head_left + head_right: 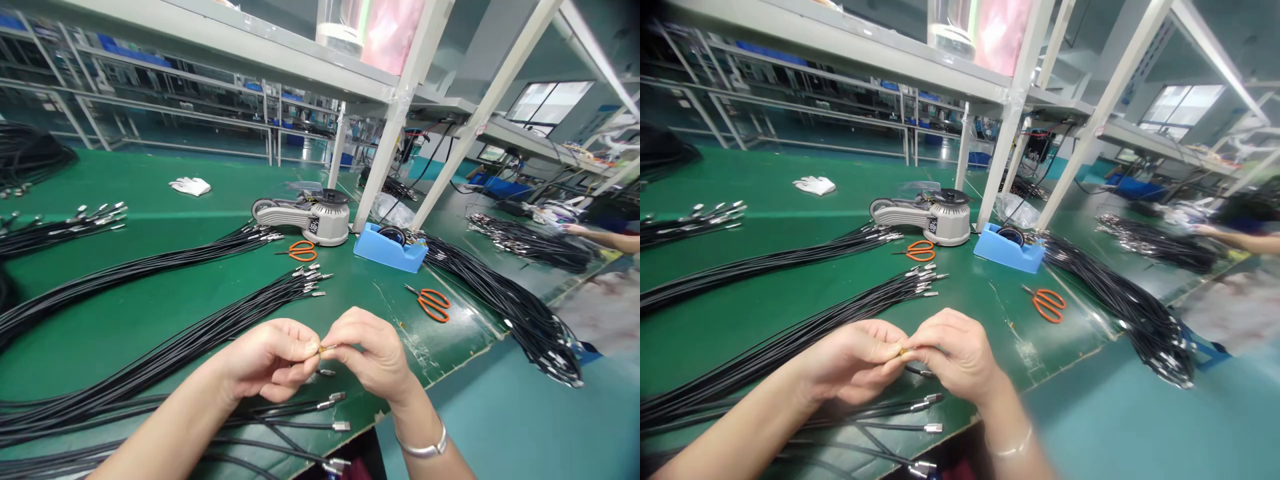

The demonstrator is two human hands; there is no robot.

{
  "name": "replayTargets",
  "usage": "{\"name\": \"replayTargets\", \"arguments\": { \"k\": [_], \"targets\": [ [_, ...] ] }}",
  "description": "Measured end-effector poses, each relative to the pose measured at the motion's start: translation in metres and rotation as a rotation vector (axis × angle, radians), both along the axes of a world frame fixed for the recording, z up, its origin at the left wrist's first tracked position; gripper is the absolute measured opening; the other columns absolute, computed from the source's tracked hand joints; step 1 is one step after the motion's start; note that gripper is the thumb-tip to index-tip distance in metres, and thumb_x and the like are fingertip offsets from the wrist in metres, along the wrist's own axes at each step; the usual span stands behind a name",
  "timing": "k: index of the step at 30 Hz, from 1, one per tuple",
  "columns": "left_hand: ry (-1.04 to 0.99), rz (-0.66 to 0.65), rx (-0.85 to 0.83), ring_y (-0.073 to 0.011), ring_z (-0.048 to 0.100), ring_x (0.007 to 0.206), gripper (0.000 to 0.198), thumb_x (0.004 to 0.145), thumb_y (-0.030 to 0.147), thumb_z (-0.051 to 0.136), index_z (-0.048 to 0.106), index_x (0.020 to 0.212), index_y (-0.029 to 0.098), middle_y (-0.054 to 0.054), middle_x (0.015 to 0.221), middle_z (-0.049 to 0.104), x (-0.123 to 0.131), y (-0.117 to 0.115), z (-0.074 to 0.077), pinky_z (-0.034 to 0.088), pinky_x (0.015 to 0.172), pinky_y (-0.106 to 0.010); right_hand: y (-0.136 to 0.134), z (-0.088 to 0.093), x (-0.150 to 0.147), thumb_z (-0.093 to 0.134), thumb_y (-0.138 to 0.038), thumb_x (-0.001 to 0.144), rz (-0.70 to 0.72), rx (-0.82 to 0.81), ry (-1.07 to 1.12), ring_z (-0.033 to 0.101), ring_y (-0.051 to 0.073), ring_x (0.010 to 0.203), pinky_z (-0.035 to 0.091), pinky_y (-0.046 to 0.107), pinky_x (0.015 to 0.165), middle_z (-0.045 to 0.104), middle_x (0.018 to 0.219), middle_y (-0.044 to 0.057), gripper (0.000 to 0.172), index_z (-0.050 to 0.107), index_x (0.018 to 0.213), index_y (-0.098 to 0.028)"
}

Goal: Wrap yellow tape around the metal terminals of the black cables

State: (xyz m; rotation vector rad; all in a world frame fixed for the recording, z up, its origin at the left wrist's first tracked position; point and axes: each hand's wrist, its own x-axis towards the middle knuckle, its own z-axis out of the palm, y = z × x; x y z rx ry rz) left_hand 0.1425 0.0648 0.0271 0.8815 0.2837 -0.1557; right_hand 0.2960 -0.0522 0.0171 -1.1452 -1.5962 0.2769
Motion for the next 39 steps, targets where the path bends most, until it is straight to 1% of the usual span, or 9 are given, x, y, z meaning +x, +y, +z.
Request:
{"name": "replayTargets", "arguments": {
  "k": [6, 10, 15, 22, 24, 29, 31, 35, 39],
  "targets": [
    [0.029, 0.209, 0.448, -0.0034, 0.032, 0.040, 0.026, 0.077, 0.038, 0.061, 0.057, 0.068, 0.014, 0.005, 0.052, 0.045, 0.005, -0.008, 0.006, 0.021, 0.038, -0.016, -0.002, -0.008, 0.009, 0.066, -0.023, 0.080, -0.030, -0.114, 0.257, 0.061, 0.019, 0.086, 0.050, 0.034, 0.079, 0.065, 0.096, 0.005, 0.024, 0.067, 0.104, -0.025],
    [0.077, 0.227, 0.746, -0.0046, 0.032, 0.044, 0.030, 0.081, 0.042, 0.055, 0.052, 0.068, 0.016, 0.006, 0.056, 0.045, 0.009, -0.013, 0.007, 0.024, 0.041, -0.017, -0.003, -0.016, 0.009, 0.063, -0.023, 0.082, -0.104, -0.187, 0.422, 0.059, 0.015, 0.076, 0.048, 0.026, 0.070, 0.061, 0.080, 0.001, 0.004, 0.066, 0.081, -0.020],
    [0.107, 0.234, 0.889, -0.0080, 0.042, 0.051, 0.025, 0.084, 0.040, 0.050, 0.057, 0.090, 0.018, 0.004, 0.067, 0.051, 0.014, -0.021, 0.010, 0.033, 0.045, -0.019, -0.004, -0.017, 0.001, 0.064, -0.025, 0.081, -0.217, -0.273, 0.429, 0.055, 0.013, 0.068, 0.045, 0.024, 0.065, 0.060, 0.072, 0.000, 0.011, 0.064, 0.073, -0.017],
    [-0.006, 0.349, 1.353, -0.0122, 0.050, 0.066, 0.025, 0.086, 0.030, 0.047, 0.056, 0.067, 0.018, 0.002, 0.067, 0.054, 0.018, -0.028, 0.000, 0.038, 0.063, -0.023, -0.013, -0.018, -0.002, 0.064, -0.027, 0.079, -0.198, -0.380, 0.488, 0.055, 0.012, 0.067, 0.044, 0.024, 0.064, 0.061, 0.070, 0.000, 0.012, 0.066, 0.073, -0.017],
    [-0.001, 0.348, 1.332, -0.0124, 0.050, 0.066, 0.026, 0.086, 0.032, 0.047, 0.056, 0.067, 0.018, 0.002, 0.068, 0.055, 0.019, -0.028, -0.004, 0.038, 0.062, -0.024, -0.014, -0.017, 0.001, 0.066, -0.027, 0.078, -0.150, -0.436, 0.542, 0.056, 0.012, 0.067, 0.045, 0.024, 0.065, 0.063, 0.071, 0.000, 0.011, 0.066, 0.074, -0.017],
    [0.109, 0.208, 0.774, -0.0113, 0.050, 0.052, 0.039, 0.084, 0.050, 0.044, 0.057, 0.075, 0.015, -0.001, 0.063, 0.058, 0.023, -0.020, -0.010, 0.041, 0.050, -0.023, -0.012, -0.022, 0.007, 0.068, -0.030, 0.076, -0.194, -0.492, 0.623, 0.058, 0.012, 0.062, 0.047, 0.023, 0.062, 0.064, 0.066, 0.000, 0.015, 0.066, 0.076, -0.016],
    [0.091, 0.157, 0.681, -0.0112, 0.052, 0.052, 0.043, 0.083, 0.053, 0.045, 0.059, 0.076, 0.013, -0.003, 0.065, 0.061, 0.023, -0.016, -0.011, 0.043, 0.052, -0.023, -0.010, -0.024, 0.007, 0.068, -0.031, 0.076, -0.212, -0.483, 0.656, 0.059, 0.012, 0.062, 0.047, 0.023, 0.062, 0.065, 0.066, 0.000, 0.016, 0.065, 0.076, -0.016],
    [0.089, 0.110, 0.753, -0.0092, 0.050, 0.053, 0.037, 0.082, 0.047, 0.052, 0.063, 0.076, 0.012, 0.000, 0.063, 0.060, 0.022, -0.012, -0.009, 0.041, 0.054, -0.021, -0.012, -0.024, 0.006, 0.067, -0.031, 0.077, -0.148, -0.474, 0.714, 0.061, 0.012, 0.065, 0.049, 0.025, 0.066, 0.068, 0.070, 0.001, 0.016, 0.064, 0.079, -0.016],
    [0.125, 0.193, 1.016, -0.0108, 0.051, 0.060, 0.025, 0.081, 0.038, 0.056, 0.066, 0.080, 0.016, 0.002, 0.066, 0.061, 0.021, -0.016, -0.003, 0.041, 0.058, -0.021, -0.018, -0.025, 0.006, 0.068, -0.033, 0.075, -0.168, -0.523, 0.712, 0.059, 0.011, 0.063, 0.048, 0.024, 0.064, 0.065, 0.068, 0.000, 0.018, 0.066, 0.079, -0.015]
  ]
}}
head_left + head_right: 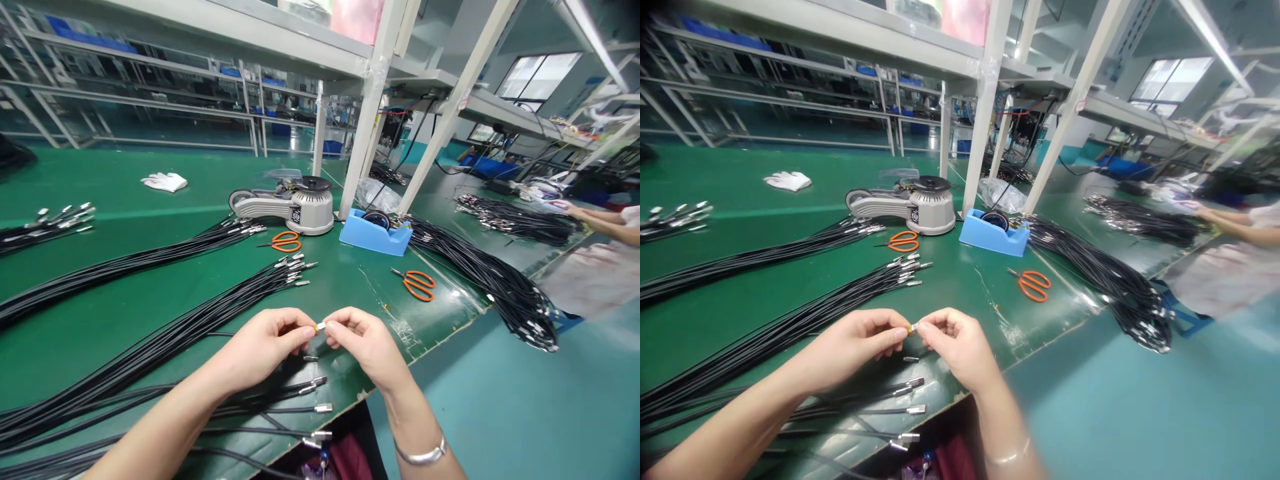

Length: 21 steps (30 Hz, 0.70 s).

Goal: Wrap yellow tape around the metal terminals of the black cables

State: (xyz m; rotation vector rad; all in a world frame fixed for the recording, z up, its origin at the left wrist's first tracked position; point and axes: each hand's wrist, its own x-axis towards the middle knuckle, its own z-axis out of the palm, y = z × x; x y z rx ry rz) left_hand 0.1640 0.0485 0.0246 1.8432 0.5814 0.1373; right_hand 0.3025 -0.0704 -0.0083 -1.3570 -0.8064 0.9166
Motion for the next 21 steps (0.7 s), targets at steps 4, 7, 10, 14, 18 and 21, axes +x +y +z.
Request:
{"name": "replayTargets", "arguments": {
  "k": [4, 7, 10, 14, 18, 21],
  "targets": [
    [-0.001, 0.014, 0.223, -0.0143, 0.058, 0.073, 0.021, 0.082, 0.032, 0.052, 0.069, 0.082, 0.018, 0.000, 0.078, 0.067, 0.001, -0.006, 0.003, 0.044, 0.068, -0.023, -0.005, -0.002, -0.001, 0.068, -0.032, 0.074, -0.013, -0.022, -0.024, 0.057, 0.011, 0.062, 0.047, 0.023, 0.063, 0.063, 0.064, -0.001, 0.017, 0.063, 0.072, -0.016],
    [-0.027, -0.011, 0.331, -0.0152, 0.061, 0.080, 0.022, 0.083, 0.029, 0.050, 0.070, 0.087, 0.021, 0.000, 0.085, 0.069, 0.000, -0.009, 0.005, 0.044, 0.075, -0.023, -0.006, -0.001, -0.003, 0.067, -0.031, 0.075, -0.033, -0.030, -0.035, 0.057, 0.011, 0.064, 0.046, 0.023, 0.064, 0.063, 0.067, -0.001, 0.016, 0.064, 0.077, -0.015],
    [-0.030, -0.031, 0.348, -0.0152, 0.061, 0.081, 0.023, 0.083, 0.028, 0.050, 0.071, 0.090, 0.022, 0.000, 0.087, 0.070, -0.001, -0.009, 0.005, 0.044, 0.076, -0.023, -0.006, -0.002, -0.003, 0.067, -0.032, 0.075, -0.043, -0.040, -0.034, 0.056, 0.011, 0.061, 0.045, 0.023, 0.062, 0.062, 0.064, -0.001, 0.018, 0.063, 0.073, -0.015],
    [0.031, -0.054, 0.106, -0.0150, 0.060, 0.072, 0.031, 0.084, 0.032, 0.047, 0.066, 0.105, 0.019, -0.001, 0.084, 0.070, -0.002, -0.004, 0.004, 0.047, 0.068, -0.023, -0.003, -0.009, -0.003, 0.067, -0.032, 0.075, -0.064, -0.033, 0.083, 0.054, 0.010, 0.057, 0.045, 0.023, 0.060, 0.060, 0.061, -0.001, 0.019, 0.062, 0.069, -0.014],
    [0.039, -0.062, 0.053, -0.0156, 0.059, 0.071, 0.033, 0.083, 0.038, 0.049, 0.066, 0.103, 0.017, -0.001, 0.084, 0.070, 0.000, -0.002, 0.001, 0.046, 0.066, -0.024, -0.003, -0.012, -0.006, 0.066, -0.031, 0.075, -0.064, -0.021, 0.119, 0.054, 0.010, 0.058, 0.044, 0.023, 0.060, 0.059, 0.060, -0.002, 0.018, 0.062, 0.069, -0.015],
    [0.070, -0.050, 0.185, -0.0154, 0.058, 0.069, 0.024, 0.080, 0.036, 0.052, 0.069, 0.082, 0.019, 0.001, 0.077, 0.069, 0.002, -0.007, -0.001, 0.043, 0.064, -0.023, -0.006, -0.008, -0.008, 0.066, -0.033, 0.075, -0.040, -0.037, 0.018, 0.055, 0.012, 0.061, 0.044, 0.024, 0.062, 0.059, 0.062, -0.002, 0.018, 0.062, 0.070, -0.015]
  ]
}}
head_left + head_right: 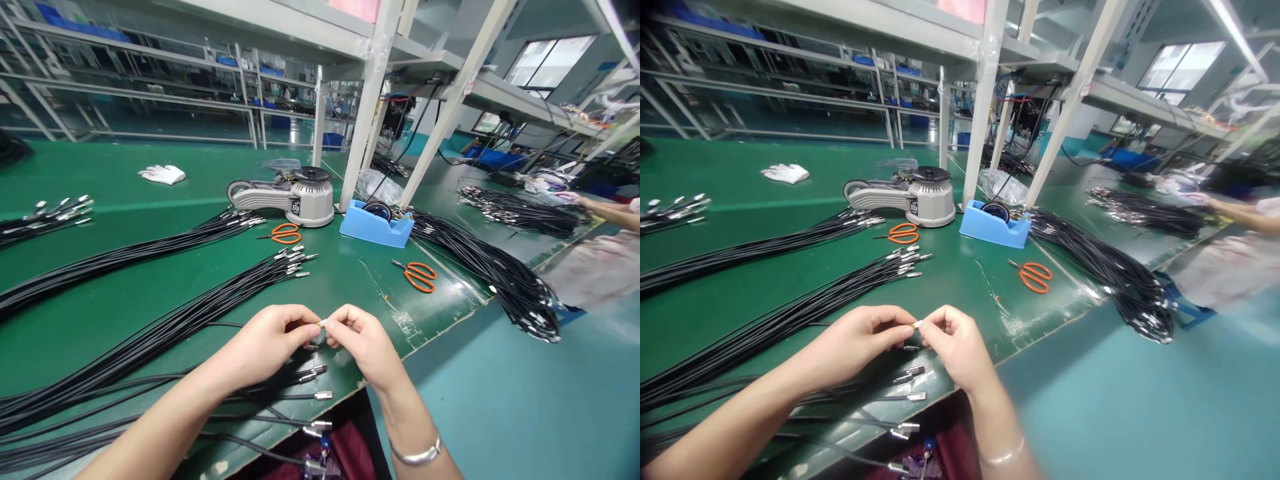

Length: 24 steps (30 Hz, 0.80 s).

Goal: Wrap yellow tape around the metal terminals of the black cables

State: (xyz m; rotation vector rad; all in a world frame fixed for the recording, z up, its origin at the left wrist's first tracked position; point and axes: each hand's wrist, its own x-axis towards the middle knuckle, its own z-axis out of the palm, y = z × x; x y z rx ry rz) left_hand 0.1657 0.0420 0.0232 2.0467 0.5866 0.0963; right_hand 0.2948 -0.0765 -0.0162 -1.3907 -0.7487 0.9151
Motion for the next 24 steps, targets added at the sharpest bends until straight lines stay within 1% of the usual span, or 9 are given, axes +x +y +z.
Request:
{"name": "replayTargets", "arguments": {
  "k": [2, 5, 8, 10, 13, 14, 16, 20, 24],
  "targets": [
    [0.015, 0.028, 0.100, -0.0151, 0.056, 0.066, 0.021, 0.079, 0.033, 0.053, 0.067, 0.073, 0.019, 0.002, 0.069, 0.066, 0.001, -0.004, -0.002, 0.041, 0.061, -0.022, -0.002, 0.003, 0.001, 0.067, -0.033, 0.074, 0.031, -0.025, -0.042, 0.055, 0.012, 0.062, 0.044, 0.025, 0.063, 0.060, 0.064, -0.001, 0.018, 0.062, 0.071, -0.016],
    [0.002, 0.016, 0.207, -0.0151, 0.057, 0.067, 0.019, 0.079, 0.030, 0.052, 0.066, 0.072, 0.020, 0.001, 0.071, 0.066, 0.002, -0.010, -0.004, 0.040, 0.062, -0.022, -0.005, 0.003, 0.003, 0.068, -0.033, 0.073, 0.081, -0.043, -0.059, 0.055, 0.012, 0.061, 0.043, 0.026, 0.062, 0.060, 0.063, -0.001, 0.019, 0.062, 0.070, -0.015],
    [0.007, -0.037, 0.178, -0.0153, 0.057, 0.065, 0.024, 0.081, 0.033, 0.050, 0.067, 0.072, 0.019, 0.000, 0.067, 0.065, 0.003, -0.010, -0.002, 0.042, 0.061, -0.023, -0.004, -0.002, 0.005, 0.068, -0.034, 0.072, 0.116, -0.040, 0.005, 0.055, 0.011, 0.057, 0.044, 0.025, 0.060, 0.060, 0.060, -0.001, 0.022, 0.062, 0.067, -0.014],
    [0.006, -0.042, 0.109, -0.0160, 0.058, 0.065, 0.031, 0.083, 0.038, 0.046, 0.069, 0.082, 0.018, -0.001, 0.069, 0.066, 0.001, -0.005, 0.004, 0.044, 0.062, -0.024, -0.003, -0.006, 0.006, 0.070, -0.036, 0.070, 0.099, -0.033, 0.073, 0.055, 0.010, 0.055, 0.044, 0.024, 0.058, 0.061, 0.059, -0.001, 0.024, 0.063, 0.067, -0.013],
    [0.011, 0.061, 0.124, -0.0185, 0.063, 0.078, 0.041, 0.086, 0.043, 0.041, 0.063, 0.111, 0.019, -0.003, 0.086, 0.070, -0.011, 0.007, 0.016, 0.048, 0.074, -0.028, -0.001, -0.011, 0.007, 0.072, -0.037, 0.067, 0.054, -0.019, 0.129, 0.055, 0.010, 0.053, 0.044, 0.023, 0.056, 0.062, 0.059, 0.000, 0.025, 0.065, 0.067, -0.013],
    [0.033, 0.104, 0.166, -0.0197, 0.063, 0.086, 0.044, 0.085, 0.046, 0.042, 0.060, 0.116, 0.020, -0.003, 0.095, 0.070, -0.018, 0.012, 0.019, 0.047, 0.080, -0.029, -0.001, -0.012, 0.007, 0.073, -0.037, 0.067, 0.048, -0.014, 0.135, 0.055, 0.010, 0.053, 0.044, 0.023, 0.056, 0.063, 0.059, 0.000, 0.026, 0.065, 0.067, -0.012],
    [0.109, 0.148, 0.247, -0.0221, 0.061, 0.098, 0.043, 0.082, 0.049, 0.047, 0.063, 0.112, 0.023, -0.003, 0.107, 0.069, -0.034, 0.018, 0.022, 0.044, 0.090, -0.031, -0.001, -0.014, 0.007, 0.072, -0.037, 0.068, 0.047, 0.000, 0.132, 0.056, 0.010, 0.054, 0.045, 0.023, 0.057, 0.063, 0.060, 0.001, 0.025, 0.066, 0.068, -0.013],
    [0.169, 0.123, 0.299, -0.0222, 0.060, 0.102, 0.037, 0.082, 0.049, 0.050, 0.066, 0.106, 0.025, -0.002, 0.111, 0.067, -0.059, 0.016, 0.008, 0.044, 0.092, -0.031, -0.003, -0.016, 0.007, 0.071, -0.038, 0.070, 0.075, -0.007, 0.092, 0.057, 0.011, 0.056, 0.046, 0.025, 0.059, 0.064, 0.061, 0.002, 0.025, 0.067, 0.070, -0.013],
    [0.059, 0.026, 0.383, -0.0194, 0.059, 0.098, 0.030, 0.086, 0.039, 0.047, 0.065, 0.106, 0.025, -0.003, 0.107, 0.067, -0.052, 0.006, -0.009, 0.044, 0.089, -0.029, -0.004, -0.016, 0.007, 0.072, -0.038, 0.069, 0.083, -0.021, 0.067, 0.058, 0.012, 0.056, 0.047, 0.025, 0.059, 0.064, 0.062, 0.002, 0.026, 0.066, 0.069, -0.013]
  ]
}}
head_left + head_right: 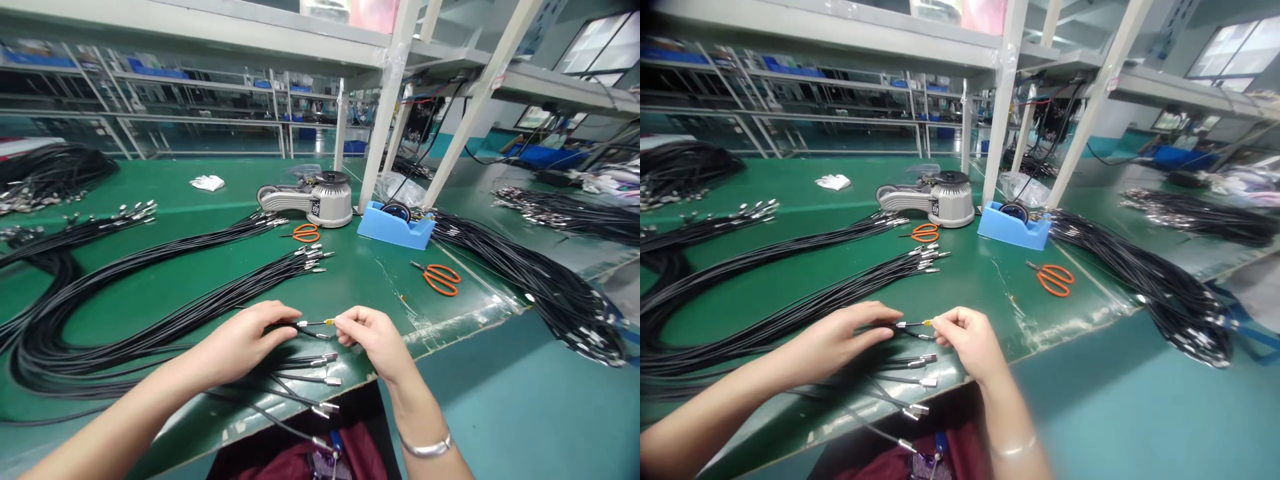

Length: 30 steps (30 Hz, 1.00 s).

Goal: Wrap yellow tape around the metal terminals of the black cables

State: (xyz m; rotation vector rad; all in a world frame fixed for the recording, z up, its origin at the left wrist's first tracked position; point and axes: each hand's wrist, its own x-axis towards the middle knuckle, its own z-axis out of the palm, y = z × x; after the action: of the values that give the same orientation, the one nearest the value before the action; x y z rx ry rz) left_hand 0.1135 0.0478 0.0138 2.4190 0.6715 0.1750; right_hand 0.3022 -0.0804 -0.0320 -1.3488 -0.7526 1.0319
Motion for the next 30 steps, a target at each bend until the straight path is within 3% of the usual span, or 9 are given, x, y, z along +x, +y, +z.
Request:
{"name": "replayTargets", "arguments": {
  "k": [3, 9, 20, 30],
  "targets": [
    [-0.012, -0.092, 0.060, -0.0180, 0.059, 0.089, 0.025, 0.087, 0.033, 0.047, 0.068, 0.097, 0.025, -0.002, 0.094, 0.068, 0.016, -0.005, -0.004, 0.045, 0.082, -0.028, 0.000, 0.000, 0.000, 0.072, -0.039, 0.068, -0.011, -0.004, 0.000, 0.058, 0.012, 0.055, 0.047, 0.025, 0.059, 0.064, 0.061, 0.001, 0.026, 0.066, 0.068, -0.014],
    [-0.039, -0.132, 0.121, -0.0166, 0.057, 0.082, 0.025, 0.090, 0.029, 0.042, 0.066, 0.093, 0.022, -0.002, 0.085, 0.066, 0.033, -0.014, -0.004, 0.043, 0.076, -0.027, 0.000, 0.004, -0.002, 0.073, -0.039, 0.067, -0.035, -0.011, 0.014, 0.057, 0.012, 0.055, 0.047, 0.025, 0.059, 0.064, 0.060, 0.001, 0.026, 0.066, 0.066, -0.014],
    [-0.090, -0.093, 0.273, -0.0171, 0.055, 0.078, 0.024, 0.092, 0.026, 0.042, 0.065, 0.092, 0.019, -0.003, 0.080, 0.065, 0.041, -0.025, -0.016, 0.038, 0.075, -0.031, 0.002, 0.006, -0.003, 0.072, -0.037, 0.067, -0.075, -0.019, 0.019, 0.056, 0.011, 0.053, 0.047, 0.024, 0.058, 0.062, 0.058, 0.000, 0.024, 0.065, 0.063, -0.014],
    [-0.081, -0.125, 0.333, -0.0174, 0.055, 0.079, 0.024, 0.093, 0.025, 0.040, 0.063, 0.091, 0.017, -0.004, 0.081, 0.064, 0.045, -0.027, -0.015, 0.037, 0.077, -0.033, 0.000, 0.004, -0.004, 0.070, -0.033, 0.069, -0.100, -0.002, 0.028, 0.056, 0.011, 0.053, 0.046, 0.023, 0.057, 0.062, 0.058, 0.000, 0.021, 0.064, 0.064, -0.014]
  ]
}}
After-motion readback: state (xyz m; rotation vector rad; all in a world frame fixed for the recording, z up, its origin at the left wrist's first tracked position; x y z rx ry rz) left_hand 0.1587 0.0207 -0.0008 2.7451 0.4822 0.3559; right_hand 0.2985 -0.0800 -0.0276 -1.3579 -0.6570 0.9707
